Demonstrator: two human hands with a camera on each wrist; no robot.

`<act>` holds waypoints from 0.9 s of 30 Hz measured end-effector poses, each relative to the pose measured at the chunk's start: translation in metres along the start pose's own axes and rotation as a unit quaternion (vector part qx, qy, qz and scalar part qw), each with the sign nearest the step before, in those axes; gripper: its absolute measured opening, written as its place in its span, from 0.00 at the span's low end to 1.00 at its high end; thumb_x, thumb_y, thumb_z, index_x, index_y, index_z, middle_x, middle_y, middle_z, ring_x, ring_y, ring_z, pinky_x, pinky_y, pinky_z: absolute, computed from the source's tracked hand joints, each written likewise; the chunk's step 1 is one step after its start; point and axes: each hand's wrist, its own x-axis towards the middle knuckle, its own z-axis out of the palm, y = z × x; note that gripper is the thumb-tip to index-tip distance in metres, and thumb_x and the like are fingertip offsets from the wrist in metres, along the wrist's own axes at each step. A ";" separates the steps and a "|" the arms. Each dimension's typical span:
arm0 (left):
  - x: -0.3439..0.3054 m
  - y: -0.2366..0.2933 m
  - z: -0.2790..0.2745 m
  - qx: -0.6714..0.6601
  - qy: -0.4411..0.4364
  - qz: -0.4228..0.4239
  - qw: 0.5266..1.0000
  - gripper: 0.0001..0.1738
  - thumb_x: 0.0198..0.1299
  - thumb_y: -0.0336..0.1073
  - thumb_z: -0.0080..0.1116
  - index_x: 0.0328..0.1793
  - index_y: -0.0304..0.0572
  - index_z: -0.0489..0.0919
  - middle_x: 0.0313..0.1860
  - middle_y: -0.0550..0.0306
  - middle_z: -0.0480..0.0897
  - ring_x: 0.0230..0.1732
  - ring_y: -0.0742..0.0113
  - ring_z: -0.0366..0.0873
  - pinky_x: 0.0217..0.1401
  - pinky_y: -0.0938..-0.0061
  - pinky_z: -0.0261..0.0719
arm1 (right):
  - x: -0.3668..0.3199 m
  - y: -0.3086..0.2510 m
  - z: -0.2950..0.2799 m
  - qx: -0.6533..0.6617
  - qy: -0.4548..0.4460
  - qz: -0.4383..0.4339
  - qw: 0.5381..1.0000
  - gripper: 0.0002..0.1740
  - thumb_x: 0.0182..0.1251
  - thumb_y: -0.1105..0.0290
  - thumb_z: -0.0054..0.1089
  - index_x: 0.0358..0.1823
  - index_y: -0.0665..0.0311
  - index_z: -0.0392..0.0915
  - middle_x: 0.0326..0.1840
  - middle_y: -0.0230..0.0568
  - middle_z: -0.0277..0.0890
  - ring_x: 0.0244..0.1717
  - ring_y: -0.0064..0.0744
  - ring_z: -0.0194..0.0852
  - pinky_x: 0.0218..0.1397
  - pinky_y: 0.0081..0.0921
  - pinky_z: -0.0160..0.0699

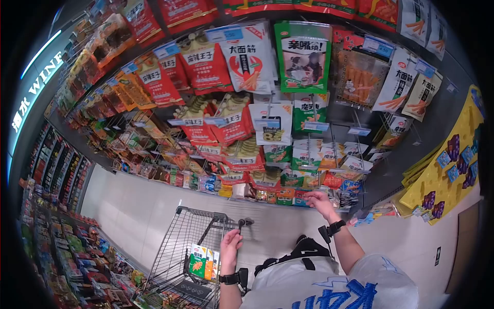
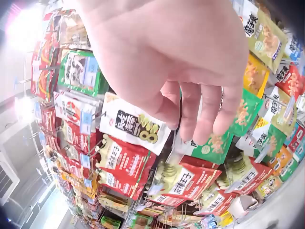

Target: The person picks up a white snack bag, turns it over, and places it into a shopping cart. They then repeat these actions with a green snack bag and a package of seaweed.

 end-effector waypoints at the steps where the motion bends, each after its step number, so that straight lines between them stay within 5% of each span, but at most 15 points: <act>1: 0.004 0.000 0.021 0.006 -0.016 -0.004 1.000 0.16 0.68 0.31 0.57 0.61 0.44 0.77 0.56 0.62 0.81 0.50 0.74 0.79 0.50 0.79 0.79 | 0.002 0.005 -0.016 0.002 0.002 0.000 1.000 0.16 0.69 0.76 0.50 0.56 0.64 0.80 0.48 0.37 0.84 0.42 0.24 0.82 0.45 0.20 0.78; 7: 0.038 0.002 0.144 0.061 -0.080 -0.011 0.995 0.15 0.69 0.32 0.56 0.60 0.43 0.77 0.56 0.61 0.81 0.51 0.74 0.80 0.50 0.77 0.80 | 0.005 0.015 -0.086 0.037 0.018 0.034 0.999 0.15 0.71 0.72 0.55 0.56 0.65 0.79 0.47 0.39 0.84 0.42 0.27 0.84 0.46 0.22 0.80; 18: 0.129 0.024 0.293 0.199 -0.224 0.014 0.954 0.22 0.68 0.32 0.57 0.67 0.37 0.72 0.59 0.55 0.79 0.54 0.68 0.79 0.53 0.74 0.78 | 0.079 -0.031 -0.148 0.056 0.040 -0.056 0.996 0.16 0.72 0.69 0.57 0.57 0.67 0.78 0.48 0.37 0.83 0.47 0.25 0.81 0.51 0.23 0.79; 24: 0.202 0.036 0.338 0.134 -0.276 -0.002 0.952 0.23 0.67 0.30 0.58 0.67 0.38 0.73 0.55 0.57 0.80 0.44 0.76 0.78 0.49 0.77 0.77 | 0.130 -0.073 -0.157 0.006 0.060 -0.147 0.987 0.18 0.70 0.71 0.58 0.60 0.69 0.76 0.52 0.39 0.81 0.50 0.26 0.80 0.52 0.22 0.79; 26: 0.213 0.047 0.356 0.177 -0.279 0.081 0.940 0.21 0.67 0.32 0.56 0.67 0.39 0.74 0.47 0.62 0.81 0.37 0.76 0.77 0.46 0.78 0.78 | 0.145 -0.088 -0.155 0.035 0.079 -0.134 0.987 0.22 0.67 0.75 0.60 0.62 0.69 0.72 0.58 0.41 0.79 0.53 0.27 0.79 0.51 0.22 0.81; 27: 0.221 0.051 0.361 0.188 -0.284 0.104 0.934 0.21 0.67 0.33 0.56 0.66 0.38 0.75 0.46 0.62 0.81 0.36 0.76 0.77 0.45 0.78 0.78 | 0.161 -0.085 -0.159 -0.013 0.079 -0.194 0.978 0.25 0.65 0.77 0.59 0.64 0.67 0.70 0.59 0.43 0.79 0.51 0.29 0.81 0.48 0.24 0.82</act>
